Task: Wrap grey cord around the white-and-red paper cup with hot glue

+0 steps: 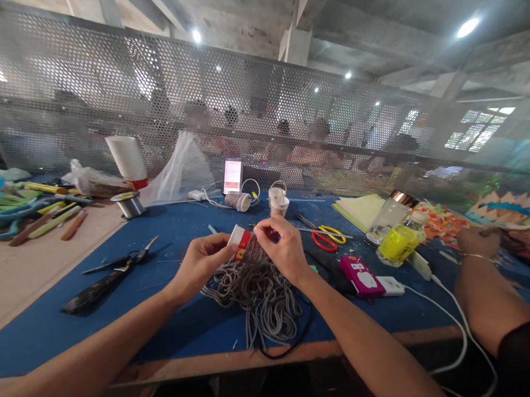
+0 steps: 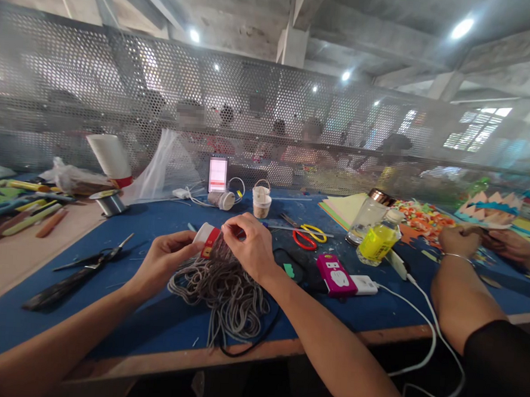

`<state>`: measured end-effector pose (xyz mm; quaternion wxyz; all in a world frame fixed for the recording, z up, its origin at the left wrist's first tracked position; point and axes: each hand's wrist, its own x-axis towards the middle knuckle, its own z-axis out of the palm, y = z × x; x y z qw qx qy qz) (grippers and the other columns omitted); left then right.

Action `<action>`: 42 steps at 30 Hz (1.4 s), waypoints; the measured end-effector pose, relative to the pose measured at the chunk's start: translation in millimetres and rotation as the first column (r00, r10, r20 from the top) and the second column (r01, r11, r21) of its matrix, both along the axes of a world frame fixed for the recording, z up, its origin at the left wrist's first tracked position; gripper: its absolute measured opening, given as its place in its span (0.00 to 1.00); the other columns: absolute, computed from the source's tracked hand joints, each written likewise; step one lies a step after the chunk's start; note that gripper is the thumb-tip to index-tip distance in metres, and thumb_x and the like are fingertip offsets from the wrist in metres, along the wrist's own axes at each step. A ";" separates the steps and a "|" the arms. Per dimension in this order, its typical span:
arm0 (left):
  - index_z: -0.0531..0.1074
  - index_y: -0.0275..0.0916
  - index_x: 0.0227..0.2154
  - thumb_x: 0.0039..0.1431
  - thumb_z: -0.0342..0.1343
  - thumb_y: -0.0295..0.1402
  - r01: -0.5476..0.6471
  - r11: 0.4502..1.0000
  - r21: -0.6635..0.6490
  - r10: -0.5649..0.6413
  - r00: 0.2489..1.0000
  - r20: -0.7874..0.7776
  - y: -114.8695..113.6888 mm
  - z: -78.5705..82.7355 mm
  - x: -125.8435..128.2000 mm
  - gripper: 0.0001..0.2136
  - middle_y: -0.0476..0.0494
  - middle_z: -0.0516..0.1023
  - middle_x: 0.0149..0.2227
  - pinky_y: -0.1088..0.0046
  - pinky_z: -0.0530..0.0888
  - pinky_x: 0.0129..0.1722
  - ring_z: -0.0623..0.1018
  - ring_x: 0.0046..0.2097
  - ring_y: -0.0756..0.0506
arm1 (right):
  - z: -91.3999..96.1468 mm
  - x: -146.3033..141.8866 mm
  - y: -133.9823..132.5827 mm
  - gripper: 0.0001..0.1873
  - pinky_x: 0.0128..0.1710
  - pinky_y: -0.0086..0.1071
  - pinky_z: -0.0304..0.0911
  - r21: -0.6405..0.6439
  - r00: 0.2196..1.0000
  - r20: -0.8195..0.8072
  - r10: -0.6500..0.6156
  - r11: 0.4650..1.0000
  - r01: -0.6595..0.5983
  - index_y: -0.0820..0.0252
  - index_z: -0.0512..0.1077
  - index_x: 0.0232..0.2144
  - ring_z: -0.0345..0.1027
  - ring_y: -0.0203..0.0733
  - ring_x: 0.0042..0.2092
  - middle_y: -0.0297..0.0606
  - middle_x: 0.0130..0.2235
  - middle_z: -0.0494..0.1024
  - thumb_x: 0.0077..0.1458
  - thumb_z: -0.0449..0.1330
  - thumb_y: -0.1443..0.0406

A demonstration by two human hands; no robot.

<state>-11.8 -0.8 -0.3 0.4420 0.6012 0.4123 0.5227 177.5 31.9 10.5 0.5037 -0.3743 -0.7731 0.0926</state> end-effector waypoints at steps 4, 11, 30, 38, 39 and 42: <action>0.80 0.35 0.35 0.54 0.61 0.37 0.028 0.999 -0.016 -0.028 1.000 0.003 -1.0 0.9 -0.6 0.10 0.48 0.79 0.28 0.76 0.67 0.29 0.73 0.29 0.48 | -1.0 0.3 0.5 0.07 0.38 0.29 0.62 0.019 1.000 0.012 -0.008 1.000 0.008 0.57 0.71 0.30 0.66 0.35 0.33 0.34 0.32 0.72 0.60 0.56 0.65; 0.79 0.35 0.34 0.54 0.62 0.35 0.057 0.998 -0.032 -0.056 0.998 0.035 -0.5 0.0 -0.9 0.09 0.49 0.78 0.27 0.78 0.67 0.29 0.73 0.29 0.50 | -1.7 0.4 1.6 0.07 0.38 0.29 0.62 0.021 0.999 0.031 -0.017 1.000 0.016 0.57 0.70 0.30 0.66 0.35 0.33 0.34 0.31 0.72 0.60 0.56 0.64; 0.79 0.34 0.34 0.54 0.62 0.36 0.042 0.999 -0.007 -0.043 0.999 -0.021 -2.1 2.1 -2.4 0.09 0.48 0.77 0.28 0.78 0.68 0.30 0.72 0.30 0.49 | -1.7 1.1 2.4 0.06 0.38 0.29 0.62 -0.033 0.999 0.020 0.036 0.999 -0.035 0.58 0.71 0.29 0.67 0.37 0.34 0.35 0.32 0.74 0.58 0.57 0.65; 0.78 0.35 0.34 0.55 0.60 0.36 0.052 0.999 0.006 -0.052 0.997 -0.056 0.9 -2.8 -3.6 0.10 0.47 0.78 0.30 0.76 0.69 0.32 0.73 0.32 0.48 | -0.8 1.5 3.5 0.05 0.38 0.29 0.63 -0.066 0.998 0.011 0.064 0.996 -0.063 0.58 0.71 0.29 0.67 0.37 0.34 0.35 0.32 0.74 0.57 0.57 0.66; 0.78 0.35 0.34 0.55 0.60 0.36 0.055 0.998 0.010 -0.054 0.996 -0.064 1.3 -3.4 -4.0 0.10 0.46 0.78 0.31 0.76 0.69 0.32 0.73 0.32 0.48 | -0.6 1.4 3.7 0.05 0.38 0.29 0.63 -0.073 0.998 0.009 0.068 0.995 -0.067 0.58 0.72 0.29 0.67 0.37 0.34 0.35 0.32 0.74 0.57 0.57 0.66; 0.78 0.35 0.33 0.56 0.60 0.37 0.054 0.998 0.020 -0.053 0.995 -0.083 1.5 -4.0 -4.7 0.10 0.46 0.78 0.31 0.76 0.69 0.33 0.73 0.33 0.47 | -0.6 1.2 4.7 0.06 0.38 0.29 0.63 -0.098 0.997 0.000 0.078 0.992 -0.077 0.58 0.72 0.28 0.67 0.36 0.34 0.35 0.31 0.74 0.57 0.57 0.66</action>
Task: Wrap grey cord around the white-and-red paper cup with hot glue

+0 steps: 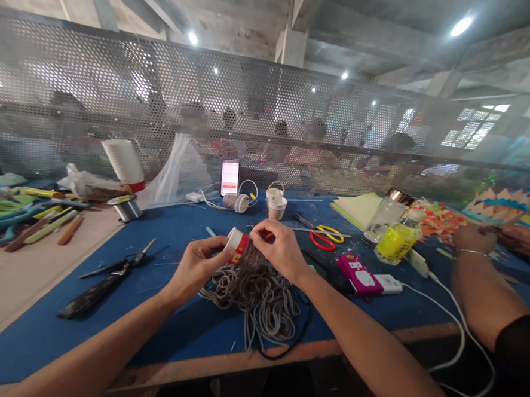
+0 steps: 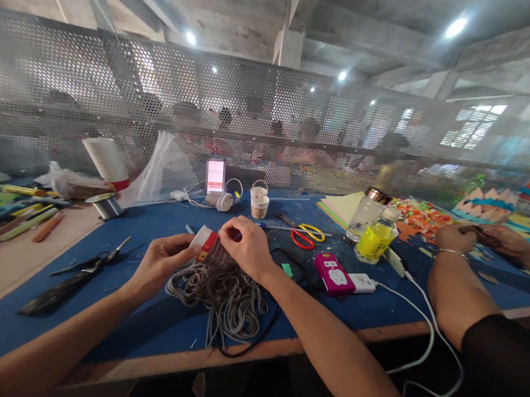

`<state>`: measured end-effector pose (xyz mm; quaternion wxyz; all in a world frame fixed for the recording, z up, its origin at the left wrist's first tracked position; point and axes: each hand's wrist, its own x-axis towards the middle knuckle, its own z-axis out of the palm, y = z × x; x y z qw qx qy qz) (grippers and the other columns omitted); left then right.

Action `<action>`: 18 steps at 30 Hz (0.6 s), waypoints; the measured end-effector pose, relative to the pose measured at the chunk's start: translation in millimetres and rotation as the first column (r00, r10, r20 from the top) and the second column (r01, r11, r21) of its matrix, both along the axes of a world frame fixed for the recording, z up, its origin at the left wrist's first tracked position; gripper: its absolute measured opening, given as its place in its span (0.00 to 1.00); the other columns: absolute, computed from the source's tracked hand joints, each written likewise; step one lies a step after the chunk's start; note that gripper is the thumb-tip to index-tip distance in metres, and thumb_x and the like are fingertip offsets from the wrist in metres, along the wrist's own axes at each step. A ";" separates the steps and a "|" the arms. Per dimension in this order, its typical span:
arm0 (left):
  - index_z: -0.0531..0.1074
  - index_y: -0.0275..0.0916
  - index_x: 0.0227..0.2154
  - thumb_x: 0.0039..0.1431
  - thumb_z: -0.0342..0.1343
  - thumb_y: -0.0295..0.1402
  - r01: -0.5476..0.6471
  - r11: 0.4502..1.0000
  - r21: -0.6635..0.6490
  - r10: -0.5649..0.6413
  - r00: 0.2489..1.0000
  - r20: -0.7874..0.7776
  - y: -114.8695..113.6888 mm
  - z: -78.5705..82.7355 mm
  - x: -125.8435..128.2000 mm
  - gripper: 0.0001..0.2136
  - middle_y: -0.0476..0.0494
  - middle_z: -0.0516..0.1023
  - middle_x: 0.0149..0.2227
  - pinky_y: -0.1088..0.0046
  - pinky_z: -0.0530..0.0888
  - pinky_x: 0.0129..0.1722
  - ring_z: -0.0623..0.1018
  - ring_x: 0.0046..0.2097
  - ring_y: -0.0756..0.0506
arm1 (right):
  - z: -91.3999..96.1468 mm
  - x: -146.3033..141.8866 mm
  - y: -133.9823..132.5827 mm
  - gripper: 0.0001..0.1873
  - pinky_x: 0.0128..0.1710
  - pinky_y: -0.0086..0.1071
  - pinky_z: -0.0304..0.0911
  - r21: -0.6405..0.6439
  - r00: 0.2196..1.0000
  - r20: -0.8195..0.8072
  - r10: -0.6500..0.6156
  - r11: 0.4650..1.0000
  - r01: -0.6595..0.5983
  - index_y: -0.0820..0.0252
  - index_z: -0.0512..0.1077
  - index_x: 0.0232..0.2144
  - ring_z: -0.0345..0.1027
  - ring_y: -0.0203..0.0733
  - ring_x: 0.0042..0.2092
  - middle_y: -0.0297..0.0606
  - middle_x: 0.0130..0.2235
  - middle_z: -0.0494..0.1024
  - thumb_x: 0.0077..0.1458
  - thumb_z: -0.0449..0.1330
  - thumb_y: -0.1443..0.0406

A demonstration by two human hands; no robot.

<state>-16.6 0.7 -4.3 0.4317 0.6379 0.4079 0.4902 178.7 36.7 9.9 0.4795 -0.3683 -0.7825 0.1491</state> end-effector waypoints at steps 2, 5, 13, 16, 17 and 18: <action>0.78 0.34 0.33 0.56 0.60 0.38 -0.004 1.000 0.000 0.004 1.000 -0.008 -0.3 0.0 -0.3 0.10 0.46 0.78 0.30 0.76 0.69 0.32 0.74 0.32 0.47 | -0.3 0.1 1.0 0.06 0.37 0.28 0.64 -0.022 1.000 -0.002 0.007 1.000 -0.007 0.58 0.72 0.28 0.67 0.36 0.34 0.34 0.31 0.74 0.56 0.58 0.66; 0.78 0.34 0.34 0.56 0.60 0.38 0.002 1.000 -0.008 -0.002 1.000 -0.014 -0.5 -0.7 -0.9 0.11 0.45 0.79 0.31 0.76 0.70 0.32 0.74 0.33 0.46 | -1.1 0.8 2.6 0.05 0.37 0.28 0.64 -0.050 1.000 -0.002 0.016 0.999 -0.016 0.59 0.72 0.28 0.67 0.36 0.34 0.34 0.31 0.75 0.56 0.58 0.65; 0.79 0.35 0.38 0.55 0.60 0.39 -0.002 1.000 -0.008 0.002 1.000 -0.031 -0.5 -2.1 -1.2 0.13 0.43 0.80 0.33 0.73 0.72 0.33 0.76 0.34 0.43 | -1.7 2.2 3.6 0.06 0.38 0.29 0.65 -0.093 0.999 -0.004 0.039 0.995 -0.039 0.58 0.73 0.29 0.68 0.36 0.34 0.35 0.32 0.76 0.56 0.58 0.64; 0.79 0.35 0.37 0.55 0.60 0.39 0.004 1.000 -0.009 -0.005 0.999 -0.037 -0.9 -1.5 -1.2 0.13 0.43 0.80 0.32 0.73 0.72 0.34 0.76 0.34 0.43 | -1.3 2.9 3.5 0.06 0.38 0.29 0.65 -0.109 0.999 0.000 0.048 0.993 -0.048 0.58 0.73 0.29 0.69 0.36 0.34 0.35 0.32 0.76 0.56 0.57 0.64; 0.79 0.35 0.37 0.56 0.60 0.39 0.010 1.000 -0.010 -0.010 0.999 -0.037 -1.0 -1.2 -1.2 0.13 0.43 0.80 0.33 0.73 0.72 0.34 0.76 0.34 0.43 | -1.2 3.2 3.5 0.06 0.38 0.29 0.65 -0.111 0.999 -0.001 0.051 0.992 -0.051 0.58 0.73 0.29 0.69 0.36 0.34 0.35 0.32 0.76 0.56 0.57 0.64; 0.79 0.35 0.37 0.56 0.60 0.38 0.014 1.000 -0.011 -0.014 0.999 -0.037 -1.1 -0.9 -1.2 0.12 0.43 0.80 0.33 0.73 0.72 0.34 0.76 0.34 0.44 | -1.2 3.4 3.6 0.06 0.38 0.29 0.65 -0.111 0.999 -0.003 0.054 0.992 -0.054 0.59 0.73 0.29 0.69 0.36 0.34 0.35 0.32 0.76 0.56 0.57 0.64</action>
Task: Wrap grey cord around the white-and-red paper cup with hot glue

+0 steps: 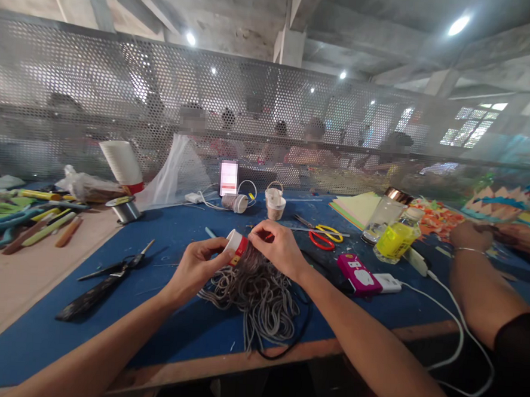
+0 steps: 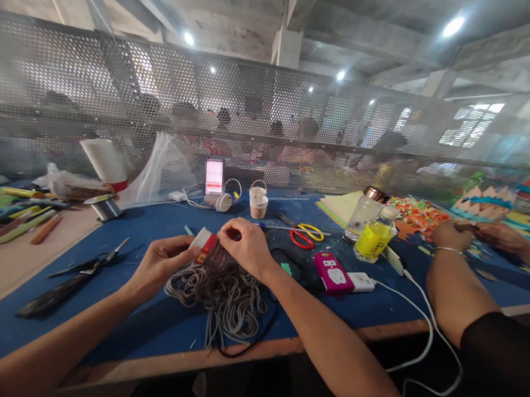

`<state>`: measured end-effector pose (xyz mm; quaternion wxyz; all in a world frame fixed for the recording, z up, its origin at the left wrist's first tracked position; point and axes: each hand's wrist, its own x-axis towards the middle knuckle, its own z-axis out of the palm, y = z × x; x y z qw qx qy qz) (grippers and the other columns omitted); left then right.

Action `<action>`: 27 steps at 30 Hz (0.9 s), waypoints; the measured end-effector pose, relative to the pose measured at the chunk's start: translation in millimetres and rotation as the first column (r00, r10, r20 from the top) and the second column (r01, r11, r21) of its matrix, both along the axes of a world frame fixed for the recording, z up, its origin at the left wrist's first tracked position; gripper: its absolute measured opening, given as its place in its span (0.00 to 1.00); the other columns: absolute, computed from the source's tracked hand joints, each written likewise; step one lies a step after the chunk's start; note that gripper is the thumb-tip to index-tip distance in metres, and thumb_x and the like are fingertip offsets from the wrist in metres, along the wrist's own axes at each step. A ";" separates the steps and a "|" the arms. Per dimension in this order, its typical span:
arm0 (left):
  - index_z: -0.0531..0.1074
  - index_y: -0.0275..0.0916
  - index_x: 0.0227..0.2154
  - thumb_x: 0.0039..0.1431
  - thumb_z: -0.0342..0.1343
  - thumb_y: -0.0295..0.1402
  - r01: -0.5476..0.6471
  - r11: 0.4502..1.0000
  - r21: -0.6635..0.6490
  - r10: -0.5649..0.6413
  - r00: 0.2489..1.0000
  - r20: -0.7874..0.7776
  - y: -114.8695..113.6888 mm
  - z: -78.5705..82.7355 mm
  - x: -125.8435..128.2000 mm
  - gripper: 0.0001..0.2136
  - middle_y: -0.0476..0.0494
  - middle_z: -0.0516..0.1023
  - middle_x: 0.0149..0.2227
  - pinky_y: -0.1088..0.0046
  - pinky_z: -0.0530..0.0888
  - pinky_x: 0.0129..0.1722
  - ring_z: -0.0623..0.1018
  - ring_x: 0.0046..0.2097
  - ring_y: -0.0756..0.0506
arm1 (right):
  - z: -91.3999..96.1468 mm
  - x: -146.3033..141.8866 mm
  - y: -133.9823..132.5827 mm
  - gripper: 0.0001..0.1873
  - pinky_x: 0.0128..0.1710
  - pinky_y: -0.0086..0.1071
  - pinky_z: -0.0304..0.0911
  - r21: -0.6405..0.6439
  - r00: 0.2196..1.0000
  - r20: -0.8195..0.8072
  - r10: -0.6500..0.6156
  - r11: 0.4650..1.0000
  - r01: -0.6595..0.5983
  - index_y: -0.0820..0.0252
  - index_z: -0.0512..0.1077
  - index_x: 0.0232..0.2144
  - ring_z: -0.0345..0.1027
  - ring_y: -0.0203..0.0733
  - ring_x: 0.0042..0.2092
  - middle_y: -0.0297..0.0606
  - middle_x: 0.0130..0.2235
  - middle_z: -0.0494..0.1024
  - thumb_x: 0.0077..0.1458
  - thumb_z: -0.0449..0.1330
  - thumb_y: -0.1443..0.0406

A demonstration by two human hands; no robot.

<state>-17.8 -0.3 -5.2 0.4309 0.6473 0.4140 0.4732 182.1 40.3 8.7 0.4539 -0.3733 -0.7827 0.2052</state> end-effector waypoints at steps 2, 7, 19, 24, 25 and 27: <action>0.79 0.35 0.38 0.56 0.60 0.38 0.000 1.000 0.000 0.000 1.000 0.004 -0.2 0.6 0.1 0.13 0.43 0.80 0.33 0.73 0.72 0.34 0.76 0.34 0.44 | -0.1 0.4 0.3 0.07 0.38 0.29 0.64 0.002 1.000 -0.006 0.008 1.000 -0.008 0.59 0.73 0.29 0.69 0.36 0.34 0.35 0.32 0.76 0.56 0.57 0.64; 0.80 0.35 0.39 0.56 0.60 0.39 0.007 1.000 -0.007 -0.006 1.000 0.003 -0.6 1.6 0.7 0.13 0.43 0.81 0.33 0.73 0.72 0.35 0.76 0.34 0.44 | -0.8 0.6 0.7 0.07 0.38 0.28 0.64 -0.008 1.000 -0.005 0.017 1.000 -0.017 0.59 0.73 0.29 0.69 0.36 0.34 0.34 0.32 0.76 0.56 0.57 0.64; 0.80 0.36 0.39 0.56 0.60 0.39 0.001 1.000 0.005 -0.001 1.000 -0.020 -1.3 3.3 1.0 0.13 0.43 0.81 0.32 0.73 0.72 0.35 0.77 0.34 0.43 | 1.4 0.6 0.4 0.07 0.36 0.28 0.63 -0.044 1.000 -0.002 0.015 0.999 -0.015 0.59 0.73 0.28 0.68 0.35 0.32 0.33 0.30 0.76 0.55 0.57 0.64; 0.80 0.35 0.38 0.55 0.60 0.39 0.005 1.000 -0.007 -0.005 1.000 -0.008 -0.9 2.5 1.0 0.14 0.43 0.81 0.32 0.71 0.73 0.36 0.77 0.34 0.43 | 2.1 0.5 -0.5 0.07 0.36 0.28 0.63 -0.061 1.000 0.004 0.010 0.998 -0.009 0.59 0.73 0.27 0.68 0.35 0.32 0.33 0.30 0.76 0.55 0.58 0.64; 0.80 0.35 0.38 0.55 0.60 0.39 0.002 1.000 -0.008 -0.002 1.000 -0.010 -0.8 2.2 0.9 0.13 0.43 0.81 0.32 0.71 0.73 0.36 0.77 0.34 0.43 | 1.7 0.5 -0.2 0.07 0.35 0.27 0.63 -0.063 1.000 0.005 0.010 0.998 -0.010 0.59 0.73 0.27 0.68 0.35 0.31 0.33 0.29 0.76 0.55 0.58 0.64; 0.79 0.35 0.36 0.55 0.60 0.39 0.000 1.000 -0.009 -0.001 1.000 -0.016 -0.8 2.0 0.6 0.13 0.43 0.81 0.32 0.72 0.73 0.35 0.77 0.34 0.43 | 0.9 0.9 0.6 0.07 0.35 0.27 0.62 -0.065 1.000 0.008 0.013 0.998 -0.012 0.59 0.74 0.27 0.68 0.35 0.31 0.33 0.29 0.76 0.55 0.58 0.64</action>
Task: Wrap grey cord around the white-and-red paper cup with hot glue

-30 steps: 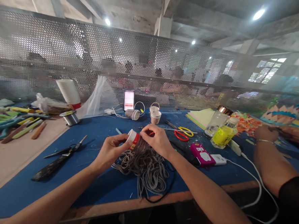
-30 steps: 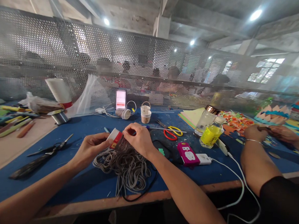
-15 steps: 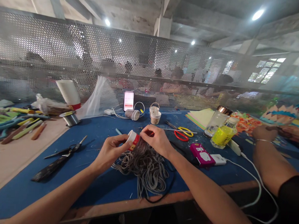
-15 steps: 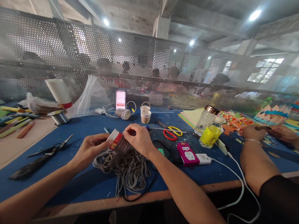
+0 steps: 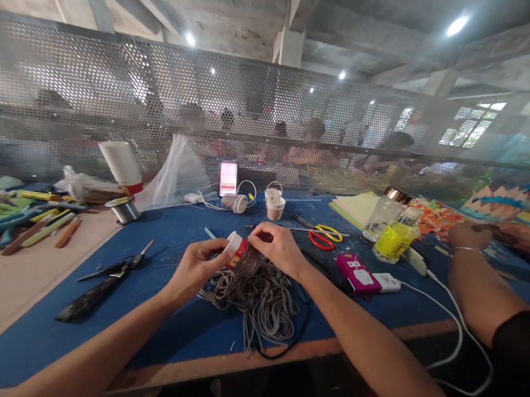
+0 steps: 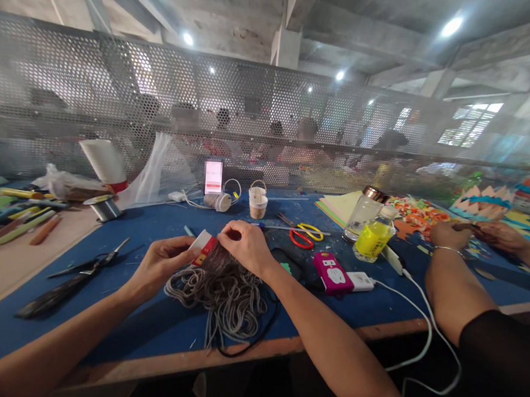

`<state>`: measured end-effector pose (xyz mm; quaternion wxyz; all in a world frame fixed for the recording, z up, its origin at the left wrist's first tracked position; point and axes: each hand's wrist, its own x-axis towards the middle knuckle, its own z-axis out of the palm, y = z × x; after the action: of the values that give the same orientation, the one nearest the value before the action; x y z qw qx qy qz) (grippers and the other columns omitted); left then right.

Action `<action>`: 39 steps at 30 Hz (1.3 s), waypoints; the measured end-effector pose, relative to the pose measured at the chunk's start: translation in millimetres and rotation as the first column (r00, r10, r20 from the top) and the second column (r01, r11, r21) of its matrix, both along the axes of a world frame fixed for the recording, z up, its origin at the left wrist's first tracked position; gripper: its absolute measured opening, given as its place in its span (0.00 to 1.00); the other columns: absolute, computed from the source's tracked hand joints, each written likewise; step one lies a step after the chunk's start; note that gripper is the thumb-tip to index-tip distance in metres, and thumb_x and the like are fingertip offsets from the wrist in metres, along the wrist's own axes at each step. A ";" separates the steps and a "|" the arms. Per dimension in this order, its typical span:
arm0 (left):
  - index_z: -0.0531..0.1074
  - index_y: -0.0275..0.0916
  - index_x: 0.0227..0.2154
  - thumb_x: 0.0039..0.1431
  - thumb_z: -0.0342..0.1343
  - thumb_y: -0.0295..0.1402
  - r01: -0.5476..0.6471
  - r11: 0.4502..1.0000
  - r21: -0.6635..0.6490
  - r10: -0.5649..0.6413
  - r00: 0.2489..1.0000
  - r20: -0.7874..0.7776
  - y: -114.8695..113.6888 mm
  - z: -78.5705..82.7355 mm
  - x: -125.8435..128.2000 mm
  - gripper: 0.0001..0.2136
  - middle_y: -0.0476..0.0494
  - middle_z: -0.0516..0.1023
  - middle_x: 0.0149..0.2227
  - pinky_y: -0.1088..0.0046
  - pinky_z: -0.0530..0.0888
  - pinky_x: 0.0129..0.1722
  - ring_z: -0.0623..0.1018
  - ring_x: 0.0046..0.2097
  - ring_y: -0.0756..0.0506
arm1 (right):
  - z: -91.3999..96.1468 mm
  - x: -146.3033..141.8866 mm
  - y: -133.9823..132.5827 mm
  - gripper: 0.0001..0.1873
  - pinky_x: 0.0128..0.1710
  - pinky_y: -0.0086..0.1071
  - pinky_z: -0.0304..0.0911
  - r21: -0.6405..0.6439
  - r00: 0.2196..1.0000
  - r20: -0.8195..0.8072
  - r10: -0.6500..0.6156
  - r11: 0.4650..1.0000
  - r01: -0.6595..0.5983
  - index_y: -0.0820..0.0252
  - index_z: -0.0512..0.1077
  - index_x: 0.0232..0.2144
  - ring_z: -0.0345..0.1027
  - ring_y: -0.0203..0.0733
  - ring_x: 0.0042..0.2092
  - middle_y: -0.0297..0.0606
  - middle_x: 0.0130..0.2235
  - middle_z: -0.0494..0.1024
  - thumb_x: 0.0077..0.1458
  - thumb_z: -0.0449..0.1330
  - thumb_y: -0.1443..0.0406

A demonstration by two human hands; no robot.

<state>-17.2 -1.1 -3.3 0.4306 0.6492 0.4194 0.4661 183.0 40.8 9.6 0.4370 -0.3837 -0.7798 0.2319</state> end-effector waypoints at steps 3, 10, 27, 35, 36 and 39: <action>0.79 0.35 0.36 0.56 0.59 0.39 0.021 1.000 0.000 -0.021 1.000 -0.002 -0.2 0.1 0.1 0.12 0.43 0.80 0.32 0.73 0.72 0.35 0.76 0.34 0.43 | -0.2 0.8 0.9 0.08 0.34 0.27 0.62 -0.005 1.000 0.001 -0.006 1.000 0.006 0.59 0.74 0.27 0.68 0.35 0.31 0.33 0.29 0.76 0.54 0.58 0.63; 0.80 0.34 0.38 0.55 0.60 0.41 0.019 1.000 -0.010 -0.019 1.000 0.010 0.2 -0.9 1.3 0.15 0.42 0.81 0.32 0.71 0.73 0.34 0.77 0.34 0.42 | -3.6 2.4 5.8 0.11 0.33 0.27 0.61 -0.048 1.000 -0.024 0.000 0.999 -0.001 0.60 0.74 0.27 0.69 0.36 0.31 0.32 0.28 0.76 0.55 0.59 0.60; 0.79 0.36 0.35 0.53 0.62 0.37 -0.053 0.998 -0.037 0.062 0.943 0.327 12.5 2.5 1.2 0.10 0.44 0.82 0.34 0.73 0.72 0.39 0.78 0.36 0.45 | -17.4 3.4 21.2 0.30 0.35 0.29 0.67 -0.297 0.961 -0.264 0.081 0.941 -0.161 0.57 0.67 0.53 0.72 0.38 0.39 0.41 0.45 0.75 0.55 0.58 0.46; 0.79 0.36 0.32 0.51 0.63 0.35 -0.072 0.995 -0.071 0.095 0.901 0.423 25.9 -3.9 -4.2 0.08 0.45 0.80 0.33 0.74 0.72 0.40 0.76 0.34 0.48 | -20.3 2.6 20.9 0.31 0.48 0.35 0.66 -0.166 0.966 -0.240 0.096 0.976 -0.138 0.57 0.64 0.54 0.70 0.41 0.47 0.43 0.50 0.73 0.51 0.65 0.54; 0.79 0.36 0.31 0.50 0.63 0.35 -0.090 0.993 -0.071 0.113 0.885 0.452 28.6 -6.2 -5.6 0.08 0.45 0.80 0.32 0.74 0.71 0.39 0.76 0.34 0.48 | -20.0 2.8 20.8 0.31 0.48 0.36 0.66 -0.154 0.967 -0.234 0.103 0.978 -0.142 0.56 0.64 0.54 0.70 0.41 0.47 0.42 0.51 0.72 0.50 0.66 0.54; 0.79 0.36 0.28 0.50 0.64 0.35 -0.051 0.995 -0.081 0.084 0.867 0.492 34.6 -11.4 -8.5 0.07 0.46 0.78 0.30 0.75 0.71 0.39 0.74 0.33 0.49 | -20.3 3.4 21.1 0.32 0.49 0.36 0.66 -0.118 0.967 -0.217 0.133 0.980 -0.161 0.55 0.63 0.54 0.70 0.42 0.48 0.42 0.52 0.71 0.49 0.67 0.56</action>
<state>-25.7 33.5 -14.7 0.5280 0.4789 0.3328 0.6174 186.3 61.9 -10.7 0.4708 -0.3268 -0.7388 0.3545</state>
